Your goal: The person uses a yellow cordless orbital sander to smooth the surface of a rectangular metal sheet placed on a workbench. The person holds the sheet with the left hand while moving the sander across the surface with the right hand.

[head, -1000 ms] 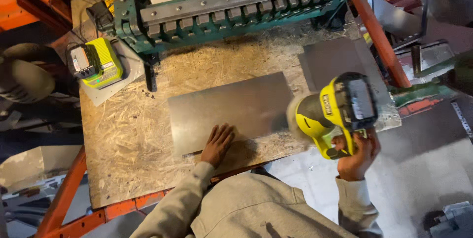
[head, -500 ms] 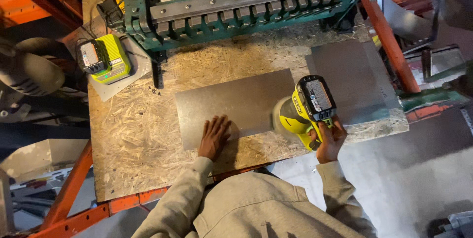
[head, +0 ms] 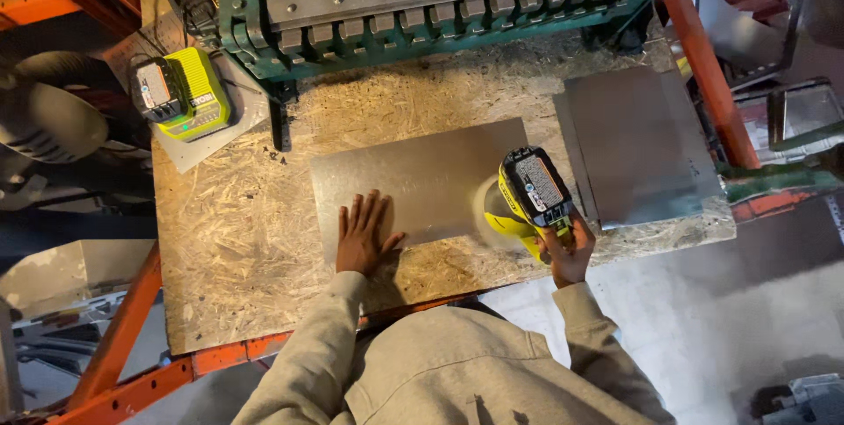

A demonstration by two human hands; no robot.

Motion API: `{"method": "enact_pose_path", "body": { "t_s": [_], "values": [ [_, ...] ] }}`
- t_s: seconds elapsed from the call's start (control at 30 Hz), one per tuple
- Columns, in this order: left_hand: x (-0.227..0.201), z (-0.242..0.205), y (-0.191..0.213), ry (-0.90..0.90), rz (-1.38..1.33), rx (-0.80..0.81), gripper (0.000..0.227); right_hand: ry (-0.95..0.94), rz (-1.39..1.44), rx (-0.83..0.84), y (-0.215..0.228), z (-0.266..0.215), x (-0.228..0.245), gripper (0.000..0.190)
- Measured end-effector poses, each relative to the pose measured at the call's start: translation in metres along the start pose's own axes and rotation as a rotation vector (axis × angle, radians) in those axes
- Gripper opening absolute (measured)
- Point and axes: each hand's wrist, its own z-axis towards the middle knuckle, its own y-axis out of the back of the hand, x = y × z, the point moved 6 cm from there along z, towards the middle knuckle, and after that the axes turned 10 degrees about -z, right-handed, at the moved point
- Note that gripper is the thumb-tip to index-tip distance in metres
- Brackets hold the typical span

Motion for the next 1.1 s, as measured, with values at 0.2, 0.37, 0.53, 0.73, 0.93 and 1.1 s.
{"method": "enact_pose_path", "body": {
  "t_s": [0.2, 0.37, 0.53, 0.73, 0.93, 1.1],
  "values": [
    [0.014, -0.003, 0.026, 0.241, -0.006, -0.132, 0.133, 0.063, -0.041, 0.09, -0.017, 0.009, 0.019, 0.076],
    [0.02, -0.002, 0.021, 0.275, -0.031, -0.148, 0.142, -0.034, -0.412, 0.112, -0.039, 0.002, 0.084, 0.091],
    [0.023, -0.003, 0.02, 0.29, -0.037, -0.135, 0.142, -0.08, -0.548, 0.083, -0.053, 0.003, 0.104, 0.083],
    [0.025, -0.003, 0.016, 0.268, -0.047, -0.147, 0.144, -0.065, -0.607, 0.121, -0.054, 0.028, 0.096, 0.062],
    [0.023, -0.002, 0.019, 0.253, -0.054, -0.142, 0.141, -0.039, -0.517, 0.136, -0.068, 0.039, 0.119, 0.053],
    [0.023, -0.002, 0.016, 0.234, -0.006, -0.129, 0.14, -0.047, -0.478, 0.16, -0.077, 0.064, 0.108, 0.056]
  ]
}}
